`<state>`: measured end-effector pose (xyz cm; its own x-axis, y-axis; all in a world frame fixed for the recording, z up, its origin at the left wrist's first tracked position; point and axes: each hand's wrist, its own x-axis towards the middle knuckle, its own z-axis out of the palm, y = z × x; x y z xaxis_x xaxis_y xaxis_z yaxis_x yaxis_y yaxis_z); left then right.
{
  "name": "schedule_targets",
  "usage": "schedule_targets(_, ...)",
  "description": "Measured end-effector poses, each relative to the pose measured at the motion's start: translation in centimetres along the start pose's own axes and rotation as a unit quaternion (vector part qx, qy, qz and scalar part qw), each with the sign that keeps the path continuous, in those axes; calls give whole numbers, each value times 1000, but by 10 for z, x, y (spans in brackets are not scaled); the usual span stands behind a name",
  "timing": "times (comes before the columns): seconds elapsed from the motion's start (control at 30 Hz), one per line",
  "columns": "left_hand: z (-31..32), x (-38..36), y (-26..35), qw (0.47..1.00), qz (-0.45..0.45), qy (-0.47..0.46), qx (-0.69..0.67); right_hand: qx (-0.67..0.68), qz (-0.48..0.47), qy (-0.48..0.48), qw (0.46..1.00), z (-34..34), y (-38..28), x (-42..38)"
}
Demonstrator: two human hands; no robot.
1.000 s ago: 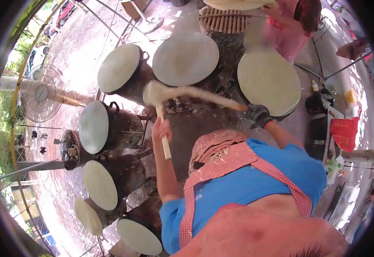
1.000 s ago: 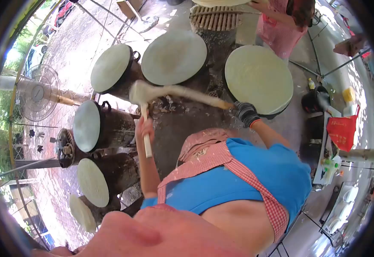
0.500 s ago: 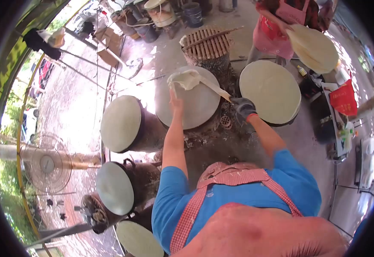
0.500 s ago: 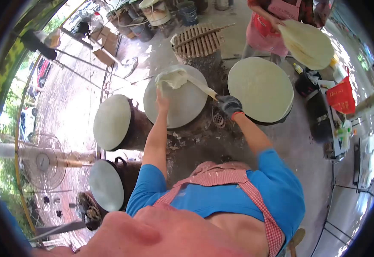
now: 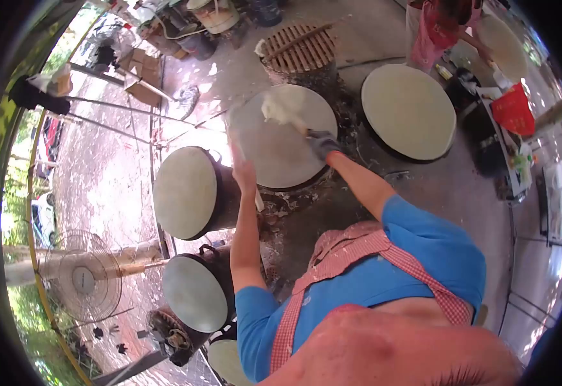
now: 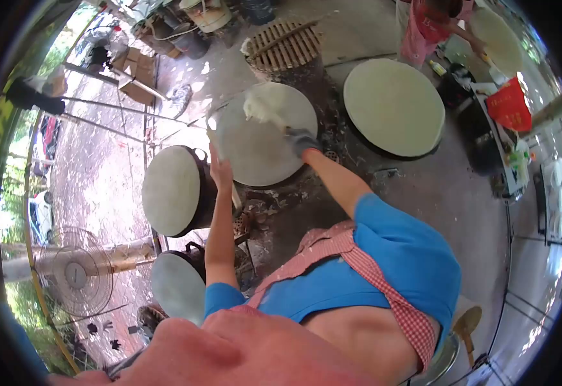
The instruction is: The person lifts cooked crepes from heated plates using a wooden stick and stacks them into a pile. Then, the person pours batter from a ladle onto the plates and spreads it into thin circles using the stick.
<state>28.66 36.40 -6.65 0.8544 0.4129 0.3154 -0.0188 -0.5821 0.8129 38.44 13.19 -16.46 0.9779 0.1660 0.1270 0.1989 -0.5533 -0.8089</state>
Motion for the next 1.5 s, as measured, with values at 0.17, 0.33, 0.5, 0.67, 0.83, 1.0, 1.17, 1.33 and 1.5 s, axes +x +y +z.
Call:
schedule_targets(0.17, -29, -118, -27, 995, -61, -22, 74, -96, 78, -95, 988, -48, 14, 22)
schedule_targets(0.33, -41, -161, -32, 993, -109, -32, 30, 12, 25, -18, 999, 6, -28, -26)
schedule_targets(0.5, -54, -176, -99, 981, -164, -102, 2, -121, -36, -24, 992, -35, -14, 4)
schedule_targets(0.67, -50, -173, -89, 995, -35, -88, -43, -2, 50, 47, 998, 39, 20, -25)
schedule_targets(0.83, -50, -160, 0, 961, -251, -103, 45, 29, 51, -141, 988, -71, -34, -6)
schedule_targets(1.0, -31, -175, -58, 979, -195, -47, 39, 287, 252, -130, 915, -25, 36, 28)
schedule_targets(1.17, -27, -191, -18, 935, -350, 14, -54, 287, 224, -278, 889, -66, 29, 48)
schedule_targets(1.33, -18, -208, 43, 851, -453, 110, -241, 297, 327, -286, 851, -69, 32, 98)
schedule_targets(1.5, -7, -234, 57, 815, -500, 126, -264, 250, 276, -322, 871, -43, 58, 100)
